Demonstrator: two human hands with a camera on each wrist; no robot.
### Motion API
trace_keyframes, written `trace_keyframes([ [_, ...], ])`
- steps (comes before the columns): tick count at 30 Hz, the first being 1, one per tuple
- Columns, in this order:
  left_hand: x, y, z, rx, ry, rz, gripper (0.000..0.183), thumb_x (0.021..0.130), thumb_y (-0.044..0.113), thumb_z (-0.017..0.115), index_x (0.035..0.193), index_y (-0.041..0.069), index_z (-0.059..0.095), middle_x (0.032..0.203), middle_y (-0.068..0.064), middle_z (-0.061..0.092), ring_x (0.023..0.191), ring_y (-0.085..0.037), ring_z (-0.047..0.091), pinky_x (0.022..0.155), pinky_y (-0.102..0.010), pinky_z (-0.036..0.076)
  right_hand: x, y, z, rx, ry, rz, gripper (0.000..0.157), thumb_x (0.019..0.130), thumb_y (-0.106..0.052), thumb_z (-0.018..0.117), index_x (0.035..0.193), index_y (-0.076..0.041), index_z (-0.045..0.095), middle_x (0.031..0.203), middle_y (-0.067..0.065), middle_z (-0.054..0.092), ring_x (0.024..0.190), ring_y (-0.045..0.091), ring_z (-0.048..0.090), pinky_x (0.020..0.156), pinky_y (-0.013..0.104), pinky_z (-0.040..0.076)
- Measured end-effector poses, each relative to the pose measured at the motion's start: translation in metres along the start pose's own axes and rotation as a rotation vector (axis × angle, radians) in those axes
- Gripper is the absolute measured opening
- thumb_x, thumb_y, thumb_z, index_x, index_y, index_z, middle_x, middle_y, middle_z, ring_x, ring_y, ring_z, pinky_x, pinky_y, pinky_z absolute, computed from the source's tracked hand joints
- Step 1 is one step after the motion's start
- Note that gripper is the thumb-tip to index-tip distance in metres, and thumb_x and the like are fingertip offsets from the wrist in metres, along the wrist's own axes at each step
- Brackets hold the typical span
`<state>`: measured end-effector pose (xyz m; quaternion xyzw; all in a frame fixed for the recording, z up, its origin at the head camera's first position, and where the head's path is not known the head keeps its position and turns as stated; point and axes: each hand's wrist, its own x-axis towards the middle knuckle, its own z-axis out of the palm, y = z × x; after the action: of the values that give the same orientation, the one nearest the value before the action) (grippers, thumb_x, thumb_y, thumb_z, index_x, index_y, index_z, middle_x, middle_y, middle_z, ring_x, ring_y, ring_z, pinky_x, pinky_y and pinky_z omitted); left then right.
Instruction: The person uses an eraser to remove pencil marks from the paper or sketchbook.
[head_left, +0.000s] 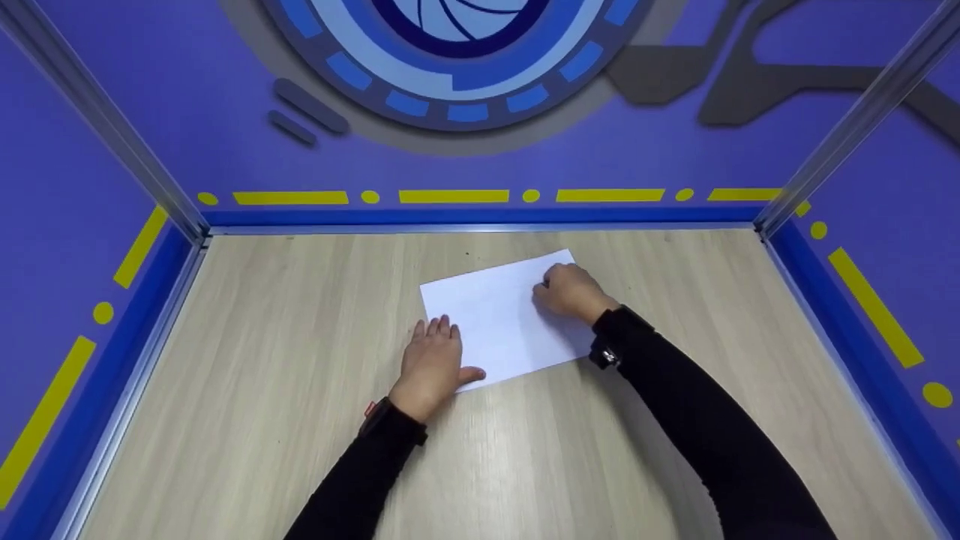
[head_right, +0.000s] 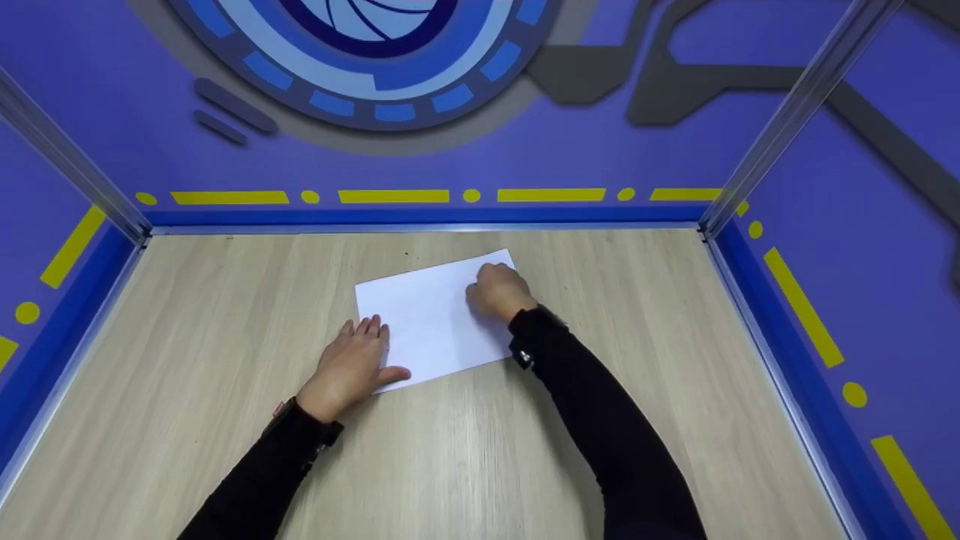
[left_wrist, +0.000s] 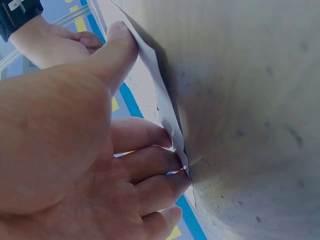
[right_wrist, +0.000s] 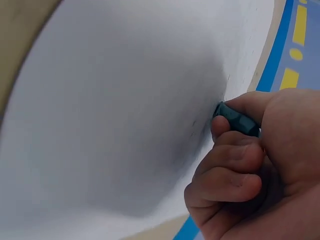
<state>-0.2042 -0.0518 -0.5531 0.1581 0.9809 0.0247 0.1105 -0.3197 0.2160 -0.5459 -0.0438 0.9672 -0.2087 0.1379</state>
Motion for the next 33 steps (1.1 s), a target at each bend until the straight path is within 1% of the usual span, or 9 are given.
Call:
trace_keyframes([
  [5,0.005,0.001,0.003,-0.002,-0.019,-0.002,0.103,0.097,0.071,0.07,0.163,-0.005,0.049,0.172,-0.026,0.045,0.165,-0.037,0.043,0.139,-0.053,0.03,-0.007,0.041,-0.016,0.012,-0.02,0.075,0.033,0.105,-0.029,0.06,0.081,-0.006,0.061,0.08,0.007,0.052,0.076,0.025,0.051,0.066,0.035,0.04],
  [9,0.008,0.0,0.005,0.016,-0.006,0.009,0.103,0.097,0.072,0.07,0.162,-0.006,0.05,0.171,-0.026,0.047,0.163,-0.038,0.045,0.138,-0.053,0.032,-0.013,0.082,-0.024,0.024,-0.031,0.131,0.041,0.106,-0.034,0.06,0.073,-0.013,0.049,0.071,0.001,0.045,0.068,0.021,0.048,0.061,0.033,0.038],
  [12,0.01,-0.004,0.006,0.034,0.015,0.013,0.103,0.096,0.072,0.071,0.16,-0.006,0.052,0.169,-0.026,0.05,0.161,-0.037,0.048,0.136,-0.053,0.034,-0.018,0.106,-0.027,0.044,-0.039,0.144,0.048,0.109,-0.038,0.059,0.069,-0.016,0.043,0.066,-0.003,0.04,0.064,0.018,0.045,0.059,0.032,0.037],
  [16,0.014,-0.008,0.006,0.039,0.036,0.01,0.102,0.095,0.072,0.072,0.158,-0.007,0.054,0.168,-0.026,0.052,0.16,-0.038,0.05,0.136,-0.054,0.035,-0.025,0.124,-0.031,0.062,-0.053,0.15,0.053,0.111,-0.046,0.058,0.068,-0.017,0.049,0.064,-0.004,0.044,0.063,0.016,0.047,0.059,0.032,0.039],
  [21,0.02,-0.013,0.005,-0.021,0.031,0.022,0.099,0.099,0.068,0.072,0.159,-0.009,0.052,0.169,-0.029,0.049,0.161,-0.041,0.047,0.137,-0.055,0.032,-0.033,0.129,-0.042,0.023,-0.021,0.202,0.055,0.111,-0.052,0.057,0.071,-0.014,0.059,0.067,-0.001,0.051,0.064,0.019,0.053,0.058,0.032,0.041],
  [25,0.025,-0.019,0.002,-0.145,0.014,0.036,0.089,0.104,0.059,0.07,0.161,-0.007,0.051,0.171,-0.029,0.045,0.164,-0.043,0.042,0.139,-0.056,0.026,-0.042,0.123,-0.046,0.016,0.039,0.188,0.047,0.113,-0.041,0.055,0.079,-0.01,0.063,0.073,0.003,0.055,0.068,0.022,0.055,0.059,0.034,0.043],
  [29,0.026,-0.023,-0.003,-0.232,0.03,0.072,0.078,0.11,0.052,0.064,0.161,-0.006,0.051,0.172,-0.029,0.043,0.165,-0.042,0.039,0.141,-0.056,0.023,-0.055,0.11,-0.037,0.101,0.078,0.091,0.037,0.113,-0.03,0.053,0.089,-0.006,0.068,0.081,0.004,0.057,0.074,0.023,0.055,0.064,0.035,0.044],
  [31,0.024,-0.023,-0.007,-0.249,0.07,0.095,0.074,0.111,0.05,0.062,0.159,-0.005,0.054,0.172,-0.029,0.045,0.165,-0.042,0.041,0.14,-0.057,0.024,-0.061,0.1,-0.03,0.13,0.099,0.026,0.032,0.111,-0.024,0.054,0.092,-0.004,0.07,0.083,0.006,0.06,0.077,0.023,0.056,0.067,0.035,0.044],
  [33,0.021,-0.022,-0.012,-0.257,0.14,0.115,0.068,0.112,0.049,0.062,0.156,-0.003,0.059,0.168,-0.027,0.051,0.161,-0.041,0.048,0.137,-0.056,0.033,-0.068,0.088,-0.024,0.134,0.13,-0.041,0.027,0.109,-0.02,0.056,0.099,-0.004,0.075,0.087,0.007,0.066,0.079,0.022,0.058,0.07,0.035,0.046],
])
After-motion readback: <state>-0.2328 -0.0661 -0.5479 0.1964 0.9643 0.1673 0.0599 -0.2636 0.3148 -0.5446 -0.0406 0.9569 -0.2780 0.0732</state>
